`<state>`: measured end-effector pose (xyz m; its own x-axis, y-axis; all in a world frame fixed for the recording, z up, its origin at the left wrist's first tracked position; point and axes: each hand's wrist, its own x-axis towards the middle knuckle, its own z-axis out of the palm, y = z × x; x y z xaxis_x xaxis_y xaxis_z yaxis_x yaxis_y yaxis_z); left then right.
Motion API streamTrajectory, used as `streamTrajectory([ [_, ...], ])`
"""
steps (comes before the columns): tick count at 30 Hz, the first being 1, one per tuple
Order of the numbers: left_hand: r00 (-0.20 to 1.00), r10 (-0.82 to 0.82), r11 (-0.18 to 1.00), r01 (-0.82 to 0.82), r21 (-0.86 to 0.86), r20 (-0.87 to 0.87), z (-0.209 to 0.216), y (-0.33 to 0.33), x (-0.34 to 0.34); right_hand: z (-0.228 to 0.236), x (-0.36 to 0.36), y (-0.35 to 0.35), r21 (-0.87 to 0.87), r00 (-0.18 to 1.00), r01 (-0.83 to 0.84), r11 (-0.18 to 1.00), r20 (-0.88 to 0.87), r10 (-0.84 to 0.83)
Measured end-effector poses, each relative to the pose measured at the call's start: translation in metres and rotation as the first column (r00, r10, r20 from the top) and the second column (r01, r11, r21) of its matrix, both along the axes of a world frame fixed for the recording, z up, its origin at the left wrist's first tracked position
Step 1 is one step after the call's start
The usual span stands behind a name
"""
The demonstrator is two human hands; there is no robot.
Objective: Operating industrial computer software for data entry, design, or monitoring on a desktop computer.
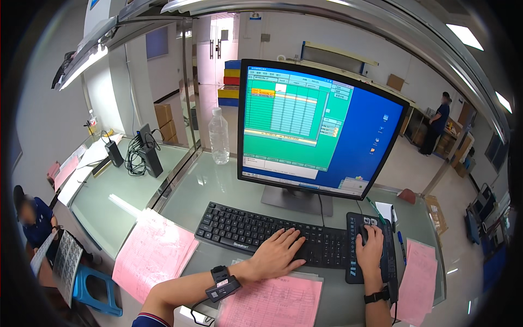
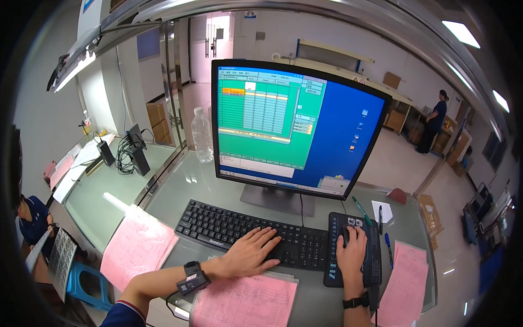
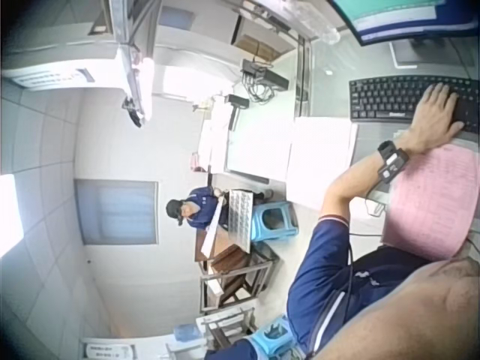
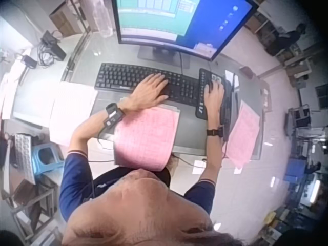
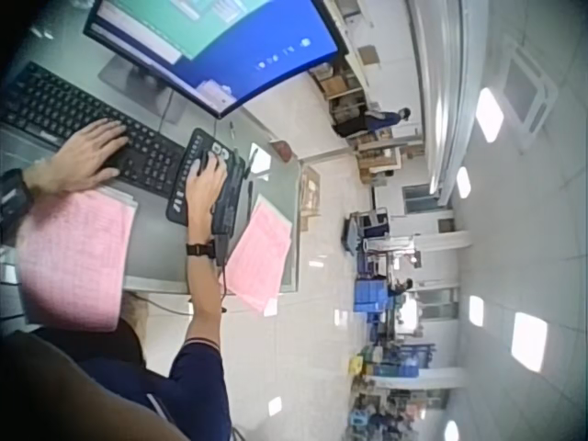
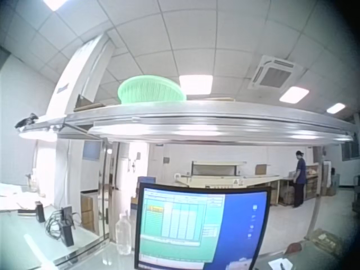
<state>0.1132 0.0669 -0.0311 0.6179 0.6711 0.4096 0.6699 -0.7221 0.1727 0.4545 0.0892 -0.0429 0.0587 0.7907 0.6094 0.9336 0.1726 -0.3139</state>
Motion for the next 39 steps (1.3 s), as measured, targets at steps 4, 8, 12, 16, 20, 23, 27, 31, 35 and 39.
streamTrajectory([
  [4, 1.000, 0.014, 1.000, -0.014, 0.002, -0.008, 0.003, 0.001, 0.002, 0.000, 0.000, 0.000, -0.015, 1.000, 0.000, 1.000, -0.016, 0.000],
  [8, 1.000, 0.014, 1.000, -0.014, -0.011, 0.028, 0.005, 0.000, 0.002, 0.001, -0.002, 0.001, -0.027, 0.999, 0.005, 1.000, -0.032, -0.006],
  [12, 0.998, -0.002, 1.000, 0.003, -0.021, 0.061, 0.005, 0.002, 0.001, 0.001, 0.001, 0.001, -0.023, 1.000, 0.002, 1.000, -0.027, -0.002],
  [16, 1.000, 0.006, 1.000, -0.006, -0.013, 0.025, 0.003, -0.001, -0.001, -0.001, 0.001, 0.000, -0.021, 1.000, 0.003, 1.000, -0.025, -0.004],
  [20, 0.998, 0.016, 1.000, -0.015, -0.027, 0.054, 0.007, -0.007, -0.008, -0.005, -0.003, 0.001, -0.024, 1.000, -0.003, 1.000, -0.028, 0.002],
  [23, 0.998, 0.031, 0.999, -0.028, -0.043, 0.064, 0.016, -0.017, -0.023, -0.009, 0.004, 0.003, -0.017, 1.000, -0.001, 1.000, -0.019, 0.000],
  [27, 0.997, 0.079, 0.993, -0.079, -0.084, -0.006, 0.030, -0.037, -0.061, 0.000, 0.009, 0.000, -0.021, 1.000, 0.011, 1.000, -0.013, -0.011],
  [31, 0.991, 0.132, 0.985, -0.133, -0.114, -0.017, 0.036, -0.041, -0.080, 0.001, 0.008, 0.008, -0.023, 1.000, 0.013, 1.000, 0.014, -0.013],
  [35, 0.996, 0.079, 0.992, -0.074, -0.098, 0.045, 0.036, -0.028, -0.052, -0.003, 0.005, 0.007, -0.043, 1.000, -0.008, 0.999, 0.007, 0.008],
  [39, 0.993, 0.016, 1.000, -0.016, -0.001, 0.115, 0.024, -0.007, -0.020, -0.006, 0.003, 0.005, -0.043, 1.000, -0.007, 0.999, 0.004, 0.007],
])
